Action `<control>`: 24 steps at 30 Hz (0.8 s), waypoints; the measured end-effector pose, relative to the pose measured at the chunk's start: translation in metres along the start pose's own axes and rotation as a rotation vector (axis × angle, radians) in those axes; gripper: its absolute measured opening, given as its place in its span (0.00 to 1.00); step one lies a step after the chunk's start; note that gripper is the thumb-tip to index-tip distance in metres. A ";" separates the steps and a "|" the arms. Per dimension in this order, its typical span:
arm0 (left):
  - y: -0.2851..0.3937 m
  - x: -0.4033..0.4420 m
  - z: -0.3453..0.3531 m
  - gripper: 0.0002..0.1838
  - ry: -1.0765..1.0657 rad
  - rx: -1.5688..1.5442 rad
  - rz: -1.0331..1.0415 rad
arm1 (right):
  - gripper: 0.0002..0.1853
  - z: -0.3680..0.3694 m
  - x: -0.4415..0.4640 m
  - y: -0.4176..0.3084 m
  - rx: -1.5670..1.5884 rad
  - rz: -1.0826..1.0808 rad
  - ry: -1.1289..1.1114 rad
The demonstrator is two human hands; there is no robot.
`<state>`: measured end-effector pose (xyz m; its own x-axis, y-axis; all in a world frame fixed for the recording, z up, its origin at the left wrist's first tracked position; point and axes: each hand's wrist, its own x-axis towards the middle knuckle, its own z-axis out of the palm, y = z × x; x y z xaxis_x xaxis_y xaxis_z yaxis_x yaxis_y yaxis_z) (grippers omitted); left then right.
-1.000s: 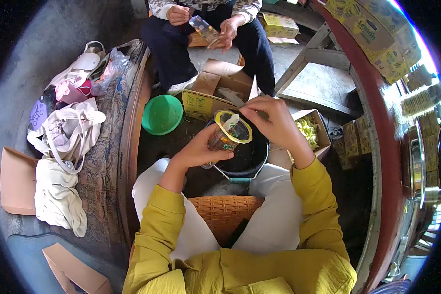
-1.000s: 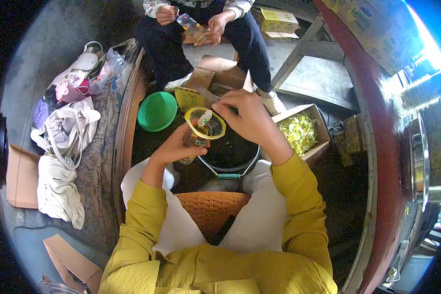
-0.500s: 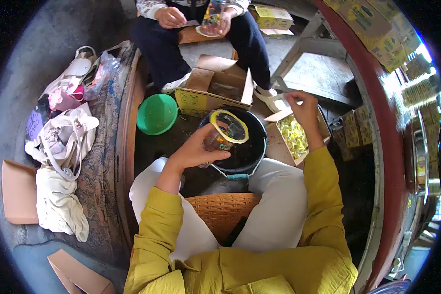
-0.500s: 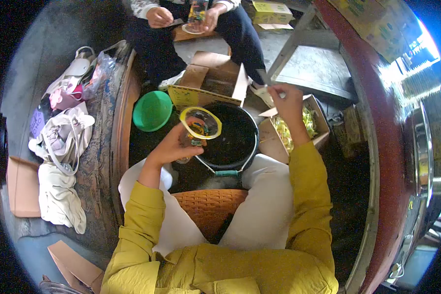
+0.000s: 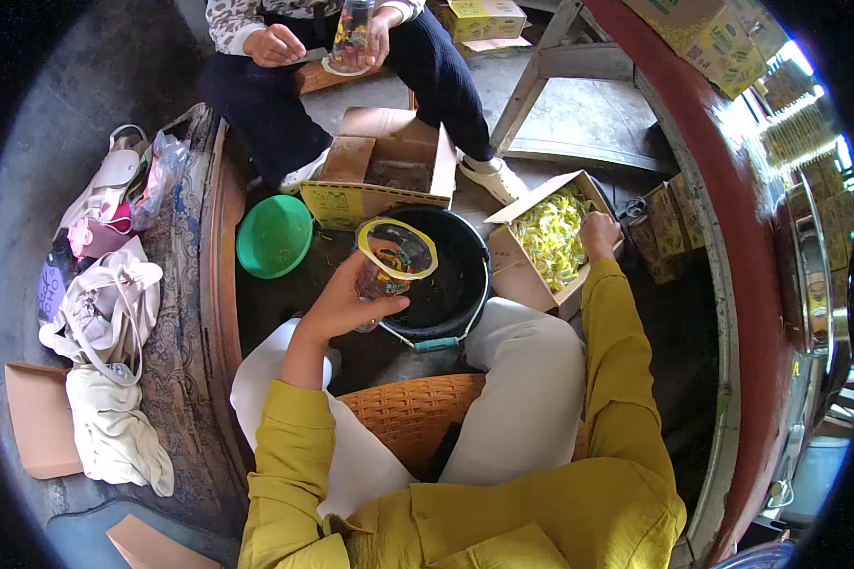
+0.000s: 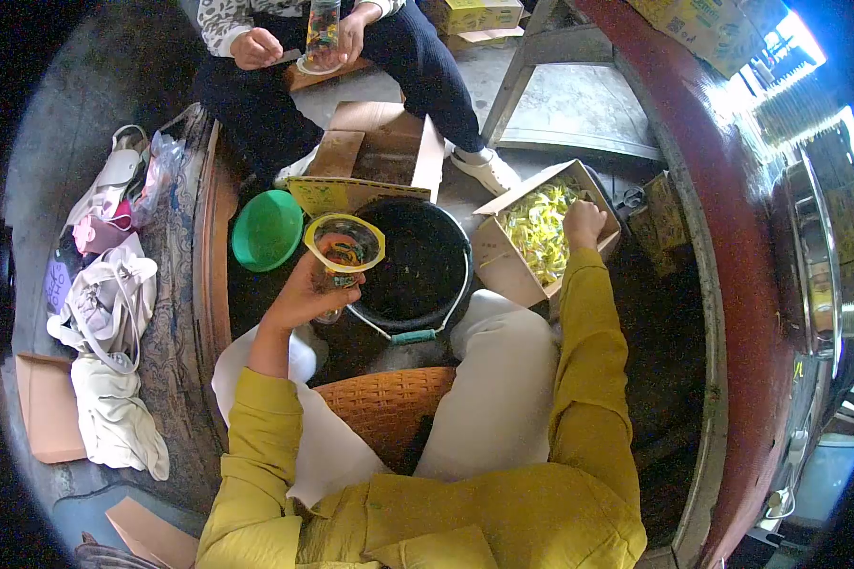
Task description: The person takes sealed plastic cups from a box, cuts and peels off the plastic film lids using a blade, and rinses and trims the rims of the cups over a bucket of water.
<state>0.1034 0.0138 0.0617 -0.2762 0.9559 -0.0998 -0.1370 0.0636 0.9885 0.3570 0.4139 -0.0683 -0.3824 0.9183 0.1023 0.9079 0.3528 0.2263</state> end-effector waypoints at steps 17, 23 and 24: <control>0.007 -0.013 -0.008 0.37 0.029 0.016 0.216 | 0.10 -0.042 0.020 -0.046 1.085 0.078 0.249; 0.020 -0.023 -0.014 0.39 0.078 -0.088 0.300 | 0.17 -0.194 -0.028 -0.121 1.752 -0.348 0.420; 0.022 -0.027 -0.017 0.39 0.085 -0.081 0.306 | 0.19 -0.219 -0.045 -0.131 1.763 -0.403 0.449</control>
